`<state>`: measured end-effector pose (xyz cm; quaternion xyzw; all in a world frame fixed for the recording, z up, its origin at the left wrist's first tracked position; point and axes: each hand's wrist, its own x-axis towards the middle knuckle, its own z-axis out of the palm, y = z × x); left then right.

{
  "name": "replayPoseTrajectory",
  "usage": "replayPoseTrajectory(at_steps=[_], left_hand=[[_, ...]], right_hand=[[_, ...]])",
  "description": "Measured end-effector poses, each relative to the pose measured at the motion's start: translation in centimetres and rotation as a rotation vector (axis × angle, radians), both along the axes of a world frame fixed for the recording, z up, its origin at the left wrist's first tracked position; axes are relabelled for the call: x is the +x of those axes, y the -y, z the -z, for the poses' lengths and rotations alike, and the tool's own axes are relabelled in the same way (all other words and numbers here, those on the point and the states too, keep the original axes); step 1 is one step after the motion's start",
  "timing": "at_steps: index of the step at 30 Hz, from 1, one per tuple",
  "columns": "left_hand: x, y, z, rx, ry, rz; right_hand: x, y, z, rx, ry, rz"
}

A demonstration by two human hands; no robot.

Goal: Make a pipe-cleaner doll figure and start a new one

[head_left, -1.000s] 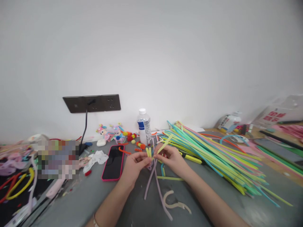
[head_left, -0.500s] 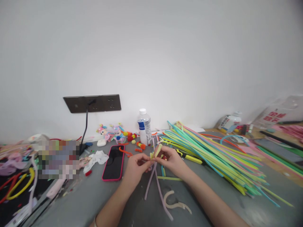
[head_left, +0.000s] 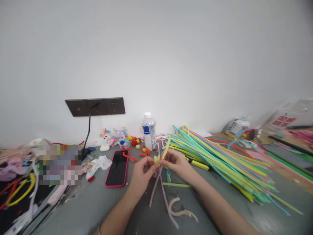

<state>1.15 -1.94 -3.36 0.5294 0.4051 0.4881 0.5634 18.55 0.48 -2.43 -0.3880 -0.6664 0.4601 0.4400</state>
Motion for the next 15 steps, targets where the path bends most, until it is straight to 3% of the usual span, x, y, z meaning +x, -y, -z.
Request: replayPoseTrajectory(at_steps=[5,10,15], left_hand=[[0.0,0.0,-0.3,-0.104,0.089,-0.037],[0.2,0.3,-1.0,-0.083,0.027,0.029],[0.2,0.3,-0.8,-0.125,0.056,-0.002]], right_hand=[[-0.4,0.4,-0.4,0.039,0.019,-0.029],[-0.4,0.3,-0.6,0.1,0.039,0.069],[-0.4,0.3,-0.7,0.111,0.007,0.05]])
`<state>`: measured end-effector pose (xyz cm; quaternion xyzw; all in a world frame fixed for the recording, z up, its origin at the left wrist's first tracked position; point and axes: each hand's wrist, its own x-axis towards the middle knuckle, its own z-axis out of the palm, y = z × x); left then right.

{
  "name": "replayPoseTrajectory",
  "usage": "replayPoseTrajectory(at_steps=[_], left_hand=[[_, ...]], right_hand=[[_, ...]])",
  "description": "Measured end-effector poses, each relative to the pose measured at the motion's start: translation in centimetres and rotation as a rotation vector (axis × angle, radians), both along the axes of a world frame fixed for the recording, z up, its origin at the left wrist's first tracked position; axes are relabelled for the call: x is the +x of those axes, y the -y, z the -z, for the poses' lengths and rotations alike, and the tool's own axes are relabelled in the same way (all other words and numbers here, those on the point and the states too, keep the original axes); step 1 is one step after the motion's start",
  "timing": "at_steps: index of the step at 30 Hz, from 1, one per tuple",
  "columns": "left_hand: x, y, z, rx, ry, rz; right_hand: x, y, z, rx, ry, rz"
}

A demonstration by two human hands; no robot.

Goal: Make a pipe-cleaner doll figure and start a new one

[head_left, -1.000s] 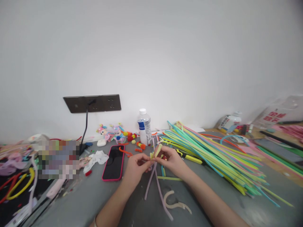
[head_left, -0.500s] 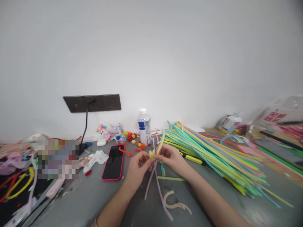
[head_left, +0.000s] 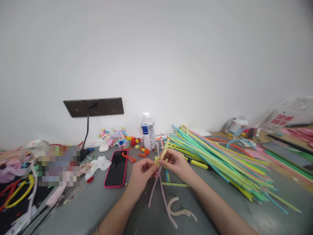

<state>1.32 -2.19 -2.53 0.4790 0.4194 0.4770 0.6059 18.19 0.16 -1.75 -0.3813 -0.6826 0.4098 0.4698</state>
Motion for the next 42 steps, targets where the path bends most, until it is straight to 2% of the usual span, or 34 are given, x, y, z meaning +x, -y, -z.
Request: replayPoseTrajectory(at_steps=[3,7,13,19,23,32,42], left_hand=[[-0.02,-0.07,0.27,0.009,-0.012,-0.004],[-0.09,0.05,0.36,0.124,-0.133,-0.025],[-0.19,0.2,0.22,0.212,-0.268,-0.046],[-0.01,0.24,0.46,0.218,-0.217,-0.008],[0.14,0.3,0.61,0.193,-0.182,0.027],[-0.4,0.31,0.39,0.386,-0.405,-0.036],[-0.63,0.47,0.11,0.367,-0.381,0.006]], right_hand=[[-0.01,0.14,-0.03,-0.01,-0.02,-0.004],[-0.07,0.29,-0.11,-0.063,-0.047,-0.021],[0.16,0.0,0.16,-0.121,0.021,-0.011],[0.32,-0.1,0.23,-0.082,-0.011,-0.015],[0.28,-0.01,0.11,-0.143,-0.065,-0.086],[-0.11,0.2,0.0,-0.252,-0.133,-0.122],[-0.32,0.33,-0.29,-0.234,-0.184,-0.143]])
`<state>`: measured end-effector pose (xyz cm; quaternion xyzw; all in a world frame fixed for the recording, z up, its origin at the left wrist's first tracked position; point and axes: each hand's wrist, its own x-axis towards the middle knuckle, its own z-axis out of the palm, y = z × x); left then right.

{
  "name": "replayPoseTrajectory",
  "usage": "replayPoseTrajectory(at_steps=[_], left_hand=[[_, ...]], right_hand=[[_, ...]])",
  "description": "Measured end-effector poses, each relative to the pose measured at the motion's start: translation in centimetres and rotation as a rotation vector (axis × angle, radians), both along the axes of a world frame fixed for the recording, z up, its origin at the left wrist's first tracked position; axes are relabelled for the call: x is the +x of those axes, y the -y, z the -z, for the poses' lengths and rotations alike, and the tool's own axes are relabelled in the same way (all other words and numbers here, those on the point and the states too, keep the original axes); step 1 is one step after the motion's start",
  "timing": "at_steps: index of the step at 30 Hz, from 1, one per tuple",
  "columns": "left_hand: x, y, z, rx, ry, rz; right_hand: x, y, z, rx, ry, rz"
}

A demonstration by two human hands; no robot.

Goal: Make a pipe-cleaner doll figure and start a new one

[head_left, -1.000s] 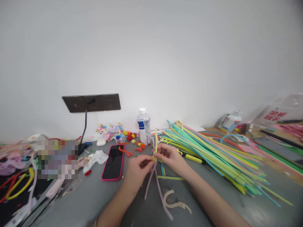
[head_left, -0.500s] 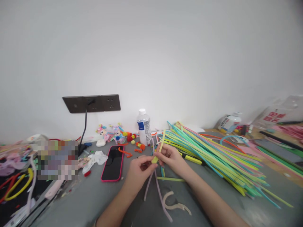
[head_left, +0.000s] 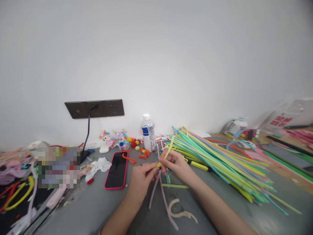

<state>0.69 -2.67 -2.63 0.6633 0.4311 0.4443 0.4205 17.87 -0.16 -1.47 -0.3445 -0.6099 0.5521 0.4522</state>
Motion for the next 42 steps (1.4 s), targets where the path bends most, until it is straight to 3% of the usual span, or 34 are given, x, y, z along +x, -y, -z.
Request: replayPoseTrajectory(at_steps=[10,23,26,30,37,42], left_hand=[[0.1,-0.2,0.6,-0.022,0.054,-0.072],[0.7,-0.5,-0.2,-0.306,0.598,-0.146],[0.9,-0.6,-0.3,-0.413,0.801,-0.172],[1.1,-0.6,-0.3,-0.577,0.937,-0.152],[1.0,-0.6,0.0,-0.656,0.93,-0.156],[0.9,-0.7,0.0,-0.736,0.885,-0.128]], right_hand=[[-0.4,-0.1,0.1,-0.004,-0.051,0.032],[0.0,-0.2,0.4,-0.035,-0.093,-0.033],[-0.5,-0.1,0.8,0.065,-0.052,0.025],[-1.5,0.4,1.6,0.314,0.069,0.238],[-2.0,1.0,2.1,0.63,0.24,0.321],[-1.4,0.7,2.0,0.694,0.323,0.338]])
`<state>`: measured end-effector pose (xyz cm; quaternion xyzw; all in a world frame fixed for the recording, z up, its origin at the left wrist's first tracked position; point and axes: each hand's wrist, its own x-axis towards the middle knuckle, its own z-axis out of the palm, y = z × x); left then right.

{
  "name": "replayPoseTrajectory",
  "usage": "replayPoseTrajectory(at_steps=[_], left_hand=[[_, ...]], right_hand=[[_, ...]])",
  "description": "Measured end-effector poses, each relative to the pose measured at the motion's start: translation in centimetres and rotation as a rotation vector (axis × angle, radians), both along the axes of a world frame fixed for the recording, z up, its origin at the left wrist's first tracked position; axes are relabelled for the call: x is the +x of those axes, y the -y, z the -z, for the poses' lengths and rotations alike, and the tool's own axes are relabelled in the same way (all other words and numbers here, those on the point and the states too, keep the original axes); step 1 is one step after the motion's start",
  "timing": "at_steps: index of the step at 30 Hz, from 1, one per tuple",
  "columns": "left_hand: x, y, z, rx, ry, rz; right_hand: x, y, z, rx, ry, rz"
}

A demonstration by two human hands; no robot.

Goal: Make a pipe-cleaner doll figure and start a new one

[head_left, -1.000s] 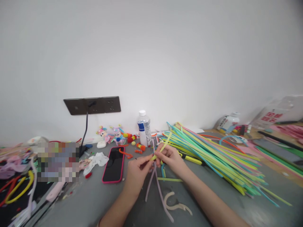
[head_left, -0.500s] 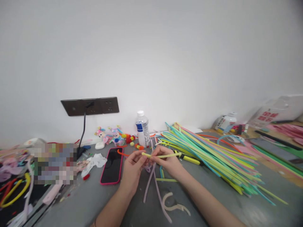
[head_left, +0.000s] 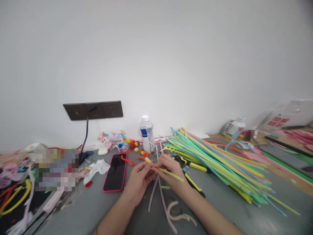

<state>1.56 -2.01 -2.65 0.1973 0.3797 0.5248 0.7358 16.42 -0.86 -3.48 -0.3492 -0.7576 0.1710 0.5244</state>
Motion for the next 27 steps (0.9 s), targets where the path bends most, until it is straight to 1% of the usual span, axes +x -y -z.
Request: replayPoseTrajectory(at_steps=[2,4,7,9,15,17,19,22,24,27], left_hand=[[-0.1,-0.1,0.0,0.003,0.006,-0.041],[-0.1,-0.2,0.0,0.012,0.01,-0.08],[-0.1,-0.2,-0.1,0.015,0.013,-0.075],[0.0,-0.1,-0.1,0.013,0.021,-0.06],[0.2,-0.2,0.0,0.019,0.001,-0.071],[0.1,-0.3,0.0,0.032,-0.028,-0.072],[-0.1,-0.4,0.1,0.068,-0.078,-0.041],[-0.6,-0.5,0.1,0.164,-0.189,0.069],[-1.0,-0.5,0.0,0.232,-0.279,0.163],[-1.4,-0.4,-0.4,0.288,-0.385,0.273]], right_hand=[[0.2,-0.2,0.0,-0.025,0.019,-0.057],[0.4,-0.5,0.1,-0.015,0.03,-0.093],[0.5,-0.7,0.1,0.049,0.033,-0.059],[0.4,-0.6,0.1,0.065,0.031,-0.044],[0.4,-0.3,-0.4,-0.001,0.048,-0.037],[0.8,-0.4,-0.7,-0.037,0.052,-0.079],[1.4,-0.7,-1.0,-0.085,0.053,-0.154],[2.2,-1.0,-1.2,-0.148,0.07,-0.26],[2.4,-1.1,-1.2,-0.197,0.091,-0.285],[2.5,-0.8,-1.3,-0.341,0.083,-0.278]])
